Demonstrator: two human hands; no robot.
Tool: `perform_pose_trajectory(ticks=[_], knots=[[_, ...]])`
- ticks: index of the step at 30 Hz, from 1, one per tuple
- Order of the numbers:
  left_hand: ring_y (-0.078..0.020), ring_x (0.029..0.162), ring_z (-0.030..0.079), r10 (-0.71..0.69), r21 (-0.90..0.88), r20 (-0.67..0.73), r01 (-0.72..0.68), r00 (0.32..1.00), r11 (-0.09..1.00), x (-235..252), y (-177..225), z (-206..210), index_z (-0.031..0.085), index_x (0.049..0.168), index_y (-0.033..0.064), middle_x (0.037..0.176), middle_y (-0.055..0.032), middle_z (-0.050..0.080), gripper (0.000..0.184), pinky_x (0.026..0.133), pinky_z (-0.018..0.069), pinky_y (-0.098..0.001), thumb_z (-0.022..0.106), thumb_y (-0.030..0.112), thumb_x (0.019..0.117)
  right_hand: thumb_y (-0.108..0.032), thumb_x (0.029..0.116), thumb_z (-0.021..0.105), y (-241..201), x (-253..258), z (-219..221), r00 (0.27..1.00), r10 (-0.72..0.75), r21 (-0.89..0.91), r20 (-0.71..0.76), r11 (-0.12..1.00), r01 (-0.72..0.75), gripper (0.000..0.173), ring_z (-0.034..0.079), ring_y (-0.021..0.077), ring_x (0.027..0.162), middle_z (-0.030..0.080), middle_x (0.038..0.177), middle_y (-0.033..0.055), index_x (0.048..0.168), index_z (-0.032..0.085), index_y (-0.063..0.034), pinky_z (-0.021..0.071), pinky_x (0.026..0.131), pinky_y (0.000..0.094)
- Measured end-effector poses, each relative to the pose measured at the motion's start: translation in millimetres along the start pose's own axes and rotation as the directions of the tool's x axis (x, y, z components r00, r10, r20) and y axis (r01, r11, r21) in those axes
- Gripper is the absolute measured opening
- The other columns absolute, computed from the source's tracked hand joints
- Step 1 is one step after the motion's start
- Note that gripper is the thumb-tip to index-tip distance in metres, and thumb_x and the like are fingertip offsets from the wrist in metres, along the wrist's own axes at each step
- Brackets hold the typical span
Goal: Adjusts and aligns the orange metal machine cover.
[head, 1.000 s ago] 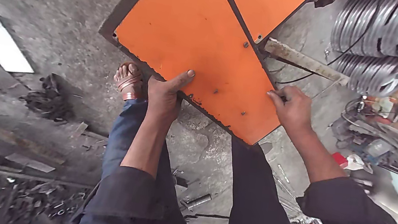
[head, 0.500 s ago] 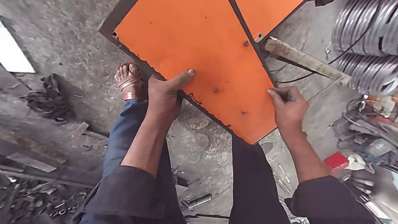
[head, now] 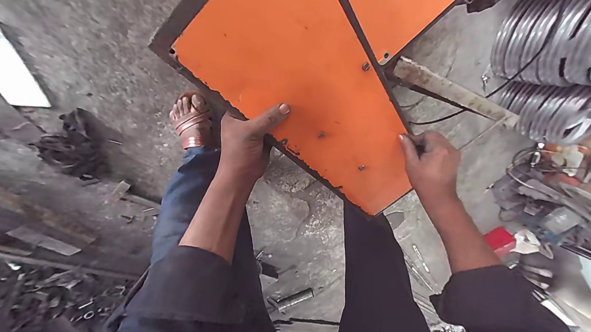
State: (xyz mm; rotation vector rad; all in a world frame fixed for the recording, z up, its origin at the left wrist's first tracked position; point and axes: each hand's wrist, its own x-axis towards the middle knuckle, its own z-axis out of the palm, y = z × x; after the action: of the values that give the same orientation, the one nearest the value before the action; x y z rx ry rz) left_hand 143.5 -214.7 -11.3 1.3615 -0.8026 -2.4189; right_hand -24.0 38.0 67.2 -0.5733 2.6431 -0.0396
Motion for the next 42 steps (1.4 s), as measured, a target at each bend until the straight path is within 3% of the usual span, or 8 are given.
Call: perform_pose_trajectory(ticks=[5, 9, 18, 23, 28, 33, 38, 42], knots=[[-0.0296, 0.102, 0.073, 0.003, 0.004, 0.008, -0.003, 1.000, 1.000, 0.2, -1.0, -0.6, 0.052, 0.125, 0.0008, 0.109, -0.0161, 0.072, 0.054, 0.090, 0.0624, -0.0506, 0.083, 0.001, 0.0811, -0.032, 0.1094, 0.044, -12.4, 4.1, 8.1, 0.995, 0.018, -0.264, 0.101, 0.965, 0.010, 0.039, 0.068, 0.0422, 0.098, 0.064, 0.101, 0.0243, 0.104, 0.062, 0.0022, 0.0557, 0.080, 0.0567], [-0.0299, 0.101, 0.073, -0.003, 0.003, 0.001, 0.003, 1.000, 1.000, -1.1, 0.3, 0.6, 0.052, 0.124, -0.0002, 0.109, -0.0165, 0.072, 0.052, 0.090, 0.0623, -0.0506, 0.083, 0.000, 0.0812, -0.041, 0.1117, 0.033, -14.4, 6.5, 12.1, 0.995, 0.055, -0.394, 0.088, 0.919, -0.016, 0.052, 0.072, 0.0404, 0.087, 0.069, 0.088, 0.0214, 0.096, 0.062, -0.0004, 0.0536, 0.071, 0.0565], [-0.0299, 0.102, 0.073, 0.005, 0.006, 0.011, -0.006, 1.000, 1.000, -0.9, 0.9, 0.1, 0.054, 0.123, -0.0011, 0.109, -0.0168, 0.072, 0.051, 0.091, 0.0620, -0.0507, 0.083, 0.000, 0.0814, -0.033, 0.1065, 0.042, -13.6, -2.3, 4.4, 0.996, 0.007, -0.370, 0.094, 0.929, 0.028, 0.041, 0.070, 0.0393, 0.094, 0.067, 0.098, 0.0209, 0.097, 0.064, 0.0000, 0.0553, 0.071, 0.0547], [-0.0304, 0.101, 0.073, -0.007, 0.003, -0.012, 0.007, 1.000, 1.000, -0.5, 0.3, 1.6, 0.053, 0.124, -0.0006, 0.109, -0.0172, 0.072, 0.054, 0.090, 0.0626, -0.0510, 0.084, 0.000, 0.0803, -0.043, 0.1113, 0.026, -25.7, 14.2, -6.1, 0.924, 0.276, -0.356, 0.264, 0.918, -0.173, 0.062, 0.071, 0.0453, 0.090, 0.071, 0.091, 0.0245, 0.095, 0.066, 0.0009, 0.0522, 0.068, 0.0635], [-0.0285, 0.101, 0.073, -0.006, -0.008, 0.005, 0.006, 1.000, 1.000, -0.8, 2.6, 1.1, 0.053, 0.123, 0.0009, 0.108, -0.0151, 0.072, 0.050, 0.090, 0.0627, -0.0492, 0.082, -0.002, 0.0816, -0.035, 0.1054, 0.043, -19.4, -0.8, -2.2, 0.978, 0.102, -0.343, 0.181, 0.939, -0.035, 0.040, 0.070, 0.0418, 0.094, 0.068, 0.101, 0.0222, 0.104, 0.063, 0.0001, 0.0547, 0.068, 0.0580], [-0.0296, 0.099, 0.074, -0.008, -0.031, 0.014, 0.008, 1.000, 0.999, -1.0, 1.8, 1.2, 0.053, 0.123, 0.0003, 0.107, -0.0163, 0.072, 0.050, 0.089, 0.0628, -0.0503, 0.082, -0.002, 0.0813, -0.039, 0.1118, 0.028, -25.6, 5.4, -4.7, 0.895, 0.285, -0.257, 0.342, 0.945, -0.202, 0.058, 0.070, 0.0448, 0.093, 0.069, 0.091, 0.0243, 0.096, 0.065, 0.0016, 0.0519, 0.074, 0.0646], [-0.0290, 0.100, 0.073, 0.002, -0.019, 0.016, -0.002, 1.000, 1.000, -0.5, 2.1, 0.4, 0.053, 0.123, 0.0003, 0.107, -0.0158, 0.072, 0.052, 0.090, 0.0628, -0.0495, 0.083, -0.002, 0.0803, -0.040, 0.1083, 0.037, -20.3, -4.1, 4.4, 0.974, 0.166, -0.305, 0.156, 0.946, -0.112, 0.047, 0.071, 0.0429, 0.092, 0.069, 0.098, 0.0226, 0.107, 0.063, -0.0001, 0.0544, 0.069, 0.0611], [-0.0288, 0.099, 0.073, -0.008, -0.012, 0.022, 0.008, 1.000, 1.000, -1.7, 2.1, -0.5, 0.053, 0.123, -0.0005, 0.106, -0.0161, 0.072, 0.051, 0.090, 0.0627, -0.0491, 0.083, -0.001, 0.0816, -0.046, 0.1113, 0.023, -29.3, 5.4, 2.1, 0.920, 0.316, -0.350, 0.232, 0.910, -0.224, 0.065, 0.071, 0.0472, 0.093, 0.071, 0.094, 0.0259, 0.100, 0.065, 0.0016, 0.0534, 0.072, 0.0648]])
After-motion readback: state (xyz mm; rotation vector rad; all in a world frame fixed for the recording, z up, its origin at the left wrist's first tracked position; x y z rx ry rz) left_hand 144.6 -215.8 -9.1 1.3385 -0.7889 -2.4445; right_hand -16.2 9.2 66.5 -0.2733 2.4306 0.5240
